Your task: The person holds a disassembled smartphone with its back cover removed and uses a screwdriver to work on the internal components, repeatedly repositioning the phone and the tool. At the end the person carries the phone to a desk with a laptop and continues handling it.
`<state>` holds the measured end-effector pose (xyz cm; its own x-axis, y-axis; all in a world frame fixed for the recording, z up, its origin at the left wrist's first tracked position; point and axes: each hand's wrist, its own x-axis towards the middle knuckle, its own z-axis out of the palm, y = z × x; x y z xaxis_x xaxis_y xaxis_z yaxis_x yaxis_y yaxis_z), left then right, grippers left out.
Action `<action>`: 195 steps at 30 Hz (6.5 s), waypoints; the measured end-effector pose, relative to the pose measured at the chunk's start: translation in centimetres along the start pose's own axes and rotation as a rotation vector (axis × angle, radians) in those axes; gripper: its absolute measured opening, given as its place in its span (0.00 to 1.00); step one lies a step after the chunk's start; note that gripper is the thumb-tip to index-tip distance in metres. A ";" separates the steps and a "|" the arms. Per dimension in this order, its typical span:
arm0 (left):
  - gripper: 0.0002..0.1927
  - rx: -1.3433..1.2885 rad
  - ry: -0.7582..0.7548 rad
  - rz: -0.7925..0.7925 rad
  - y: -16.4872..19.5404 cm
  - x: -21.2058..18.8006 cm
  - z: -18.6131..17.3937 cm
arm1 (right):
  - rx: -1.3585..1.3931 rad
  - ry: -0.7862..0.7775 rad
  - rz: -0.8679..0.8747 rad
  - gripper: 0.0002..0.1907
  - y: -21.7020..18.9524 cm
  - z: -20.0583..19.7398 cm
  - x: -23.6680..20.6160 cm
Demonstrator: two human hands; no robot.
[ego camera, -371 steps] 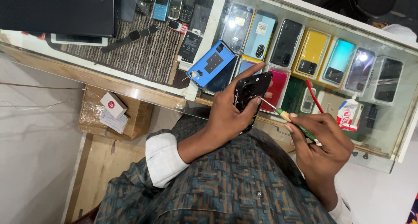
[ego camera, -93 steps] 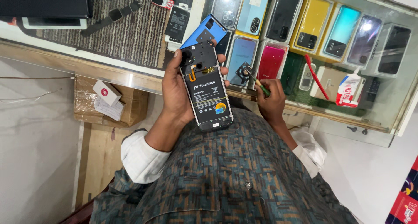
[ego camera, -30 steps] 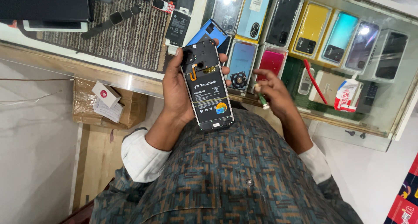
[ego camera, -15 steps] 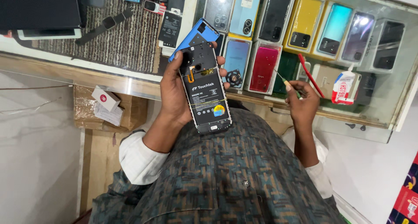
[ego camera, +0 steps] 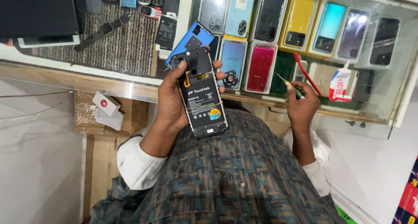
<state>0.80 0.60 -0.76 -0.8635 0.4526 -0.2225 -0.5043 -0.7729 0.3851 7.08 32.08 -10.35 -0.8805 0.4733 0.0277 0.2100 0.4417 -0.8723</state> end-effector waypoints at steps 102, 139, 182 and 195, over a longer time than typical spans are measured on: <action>0.18 0.787 0.003 0.351 -1.0 -0.2 4.6 | -0.253 -0.142 -0.766 0.11 -25.4 -2.8 -3.2; 0.28 0.797 -0.081 0.263 -1.4 0.5 4.3 | -0.673 -0.341 -0.903 0.11 -27.7 -2.7 -0.7; 0.17 0.587 0.046 0.076 -1.1 0.5 5.9 | -0.632 -0.484 -0.926 0.16 -28.6 -2.5 3.3; 0.17 0.537 0.033 0.048 -1.0 0.8 6.0 | -0.562 -0.533 -0.887 0.10 -29.4 -2.6 4.0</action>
<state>0.60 4.43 3.99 -0.8894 0.4017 -0.2183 -0.4000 -0.4525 0.7970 -1.51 22.97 16.70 -0.8513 -0.4880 0.1929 -0.5247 0.7933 -0.3088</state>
